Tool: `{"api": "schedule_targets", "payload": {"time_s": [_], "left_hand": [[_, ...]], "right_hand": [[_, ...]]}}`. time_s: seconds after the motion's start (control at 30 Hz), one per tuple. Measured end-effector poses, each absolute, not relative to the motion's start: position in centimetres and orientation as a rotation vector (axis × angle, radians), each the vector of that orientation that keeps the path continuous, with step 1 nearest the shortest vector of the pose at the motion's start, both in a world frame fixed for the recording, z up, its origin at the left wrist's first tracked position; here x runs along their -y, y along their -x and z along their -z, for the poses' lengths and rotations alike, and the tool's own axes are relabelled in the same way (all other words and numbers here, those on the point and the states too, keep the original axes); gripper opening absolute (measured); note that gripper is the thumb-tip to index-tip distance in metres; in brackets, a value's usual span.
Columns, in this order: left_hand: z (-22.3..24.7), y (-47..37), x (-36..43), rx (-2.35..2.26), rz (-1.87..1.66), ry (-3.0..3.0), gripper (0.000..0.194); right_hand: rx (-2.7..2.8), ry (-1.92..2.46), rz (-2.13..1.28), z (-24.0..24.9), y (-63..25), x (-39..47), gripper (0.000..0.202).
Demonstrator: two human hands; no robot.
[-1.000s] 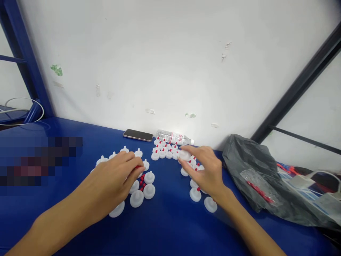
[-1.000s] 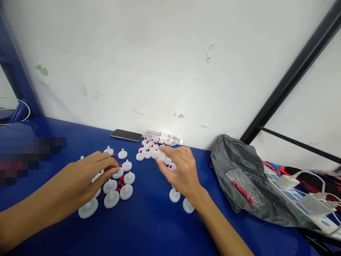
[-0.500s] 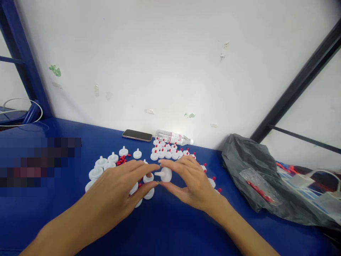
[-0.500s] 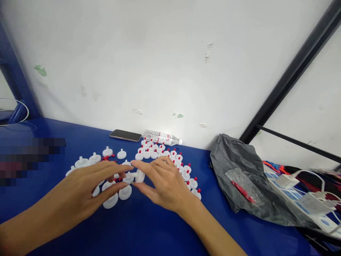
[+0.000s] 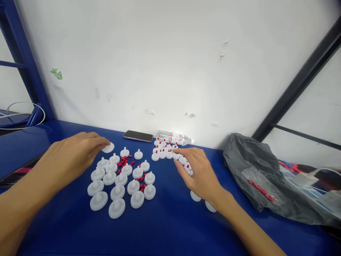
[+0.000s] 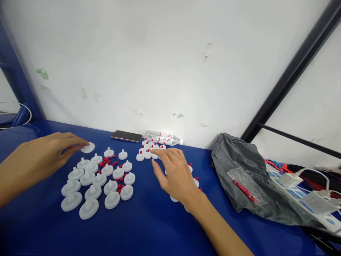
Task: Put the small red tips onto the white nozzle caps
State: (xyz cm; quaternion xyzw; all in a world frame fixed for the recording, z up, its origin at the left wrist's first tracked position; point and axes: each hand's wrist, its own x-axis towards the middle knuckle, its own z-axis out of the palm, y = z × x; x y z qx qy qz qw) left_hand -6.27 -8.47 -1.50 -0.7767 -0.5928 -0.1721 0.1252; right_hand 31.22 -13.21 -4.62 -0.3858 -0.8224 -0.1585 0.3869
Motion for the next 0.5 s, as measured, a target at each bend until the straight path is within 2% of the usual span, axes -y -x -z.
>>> {"api": "schedule_targets", "payload": {"time_s": [0.23, 0.5], "left_hand": [[4.1, 7.5, 6.5, 1.759, 0.455, 2.221, 0.052], [4.0, 7.6, 6.7, 1.688, 0.599, 2.305, 0.046]], "right_hand": [[2.125, 1.537, 0.355, 5.9, -33.1, 11.6, 0.030], [2.133, 1.678, 0.352, 5.7, -33.5, 11.5, 0.022]]}}
